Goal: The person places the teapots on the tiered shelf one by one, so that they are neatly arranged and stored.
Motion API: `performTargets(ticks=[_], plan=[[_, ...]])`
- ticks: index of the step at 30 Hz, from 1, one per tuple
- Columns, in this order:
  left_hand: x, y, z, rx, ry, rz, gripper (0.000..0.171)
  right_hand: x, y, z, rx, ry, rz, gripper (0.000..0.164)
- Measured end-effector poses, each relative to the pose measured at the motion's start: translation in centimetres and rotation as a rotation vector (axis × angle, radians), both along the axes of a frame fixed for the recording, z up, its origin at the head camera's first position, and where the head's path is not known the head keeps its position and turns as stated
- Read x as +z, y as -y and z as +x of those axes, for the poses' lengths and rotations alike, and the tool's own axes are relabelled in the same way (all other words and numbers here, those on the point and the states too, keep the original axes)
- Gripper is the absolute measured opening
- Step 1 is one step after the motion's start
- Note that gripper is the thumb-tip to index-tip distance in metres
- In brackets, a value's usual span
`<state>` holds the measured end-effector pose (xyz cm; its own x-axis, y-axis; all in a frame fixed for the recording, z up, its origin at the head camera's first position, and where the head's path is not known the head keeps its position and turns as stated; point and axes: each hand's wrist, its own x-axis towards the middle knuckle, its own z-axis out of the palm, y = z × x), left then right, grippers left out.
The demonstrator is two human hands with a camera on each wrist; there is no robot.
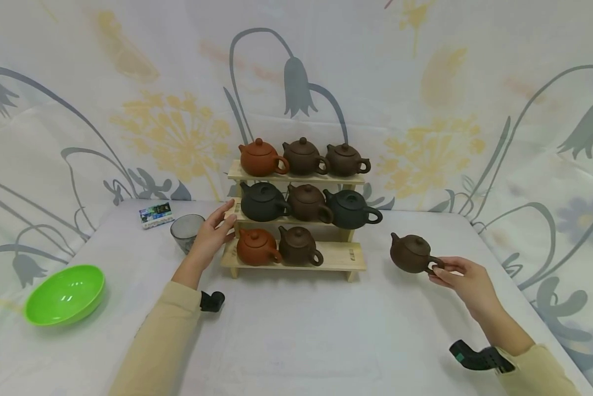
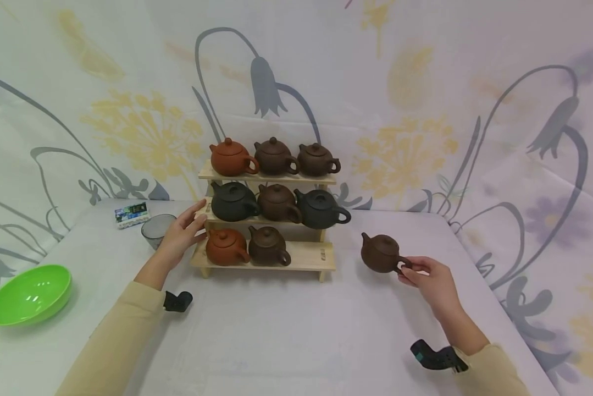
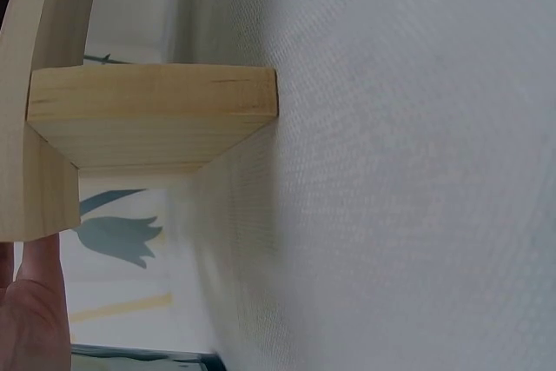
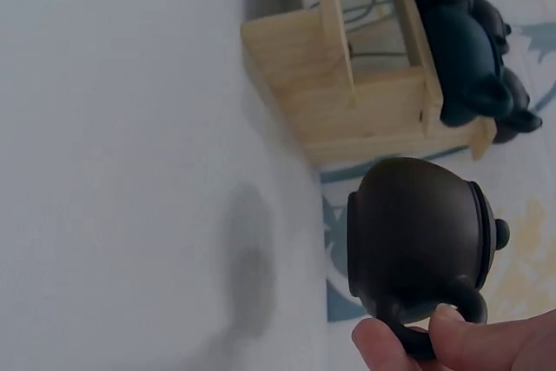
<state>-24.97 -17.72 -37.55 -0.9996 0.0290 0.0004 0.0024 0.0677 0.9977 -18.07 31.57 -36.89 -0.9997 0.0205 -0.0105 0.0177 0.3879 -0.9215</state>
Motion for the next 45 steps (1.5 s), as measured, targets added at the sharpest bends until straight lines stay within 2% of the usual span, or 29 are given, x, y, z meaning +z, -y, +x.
performTargets(ticks=[8,16,25,30,45], plan=[[-0.1,0.0,0.0,0.007,0.001,-0.001,0.055,1.6,2.8,1.3,0.075,-0.045,-0.043,0.035],[-0.2,0.0,-0.1,0.0,-0.002,0.0,0.056,2.0,5.1,1.6,0.119,-0.01,-0.057,0.034],[-0.1,0.0,0.0,0.005,0.001,-0.014,0.055,1.9,8.0,0.8,0.148,0.023,-0.12,0.032],[-0.1,0.0,0.0,0.001,-0.006,-0.011,0.055,1.5,9.4,0.1,0.15,0.011,-0.14,0.031],[0.1,0.0,0.0,-0.007,-0.007,0.009,0.054,0.7,11.8,-1.5,0.111,0.008,-0.14,0.029]])
